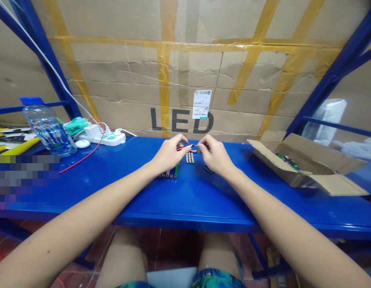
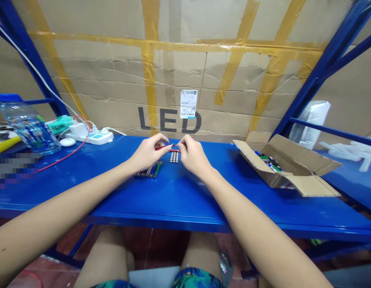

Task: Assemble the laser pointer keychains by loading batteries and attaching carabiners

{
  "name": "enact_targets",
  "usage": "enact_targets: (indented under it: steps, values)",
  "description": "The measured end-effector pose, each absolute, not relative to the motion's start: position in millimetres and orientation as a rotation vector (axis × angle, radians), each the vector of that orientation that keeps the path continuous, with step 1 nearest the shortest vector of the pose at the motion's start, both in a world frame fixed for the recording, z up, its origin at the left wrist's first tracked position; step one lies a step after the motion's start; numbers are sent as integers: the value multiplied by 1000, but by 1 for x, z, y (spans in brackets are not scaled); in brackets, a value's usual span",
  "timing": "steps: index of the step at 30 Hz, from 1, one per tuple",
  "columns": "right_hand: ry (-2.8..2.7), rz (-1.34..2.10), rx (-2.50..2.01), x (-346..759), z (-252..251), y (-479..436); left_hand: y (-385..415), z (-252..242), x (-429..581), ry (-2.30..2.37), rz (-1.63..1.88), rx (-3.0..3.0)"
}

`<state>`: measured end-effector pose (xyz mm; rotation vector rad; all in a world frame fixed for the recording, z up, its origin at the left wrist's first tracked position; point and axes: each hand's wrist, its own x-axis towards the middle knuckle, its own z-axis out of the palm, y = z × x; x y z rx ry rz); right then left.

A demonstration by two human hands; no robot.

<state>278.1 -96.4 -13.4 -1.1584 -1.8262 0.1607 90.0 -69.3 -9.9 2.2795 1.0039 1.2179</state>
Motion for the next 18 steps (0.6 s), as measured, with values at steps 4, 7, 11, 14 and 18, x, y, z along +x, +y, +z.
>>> enact_targets:
  steps: [4,7,11,14,18]
  values:
    - [-1631,586,-1179,289,-9,-89,-63,-3,82,938,1139,2032]
    - [-1558,805,-1120,294,-5,-87,-62,1,78,915,1100,1974]
    - [-1519,954,-1031,295,-4,-87,-61,-1,77,901,1163,2068]
    - [-1555,893,-1073,295,-6,-86,-60,-4,77,937,1191,2172]
    - [-1733,614,-1135,296,-11,-84,-60,-6,77,940,1198,2238]
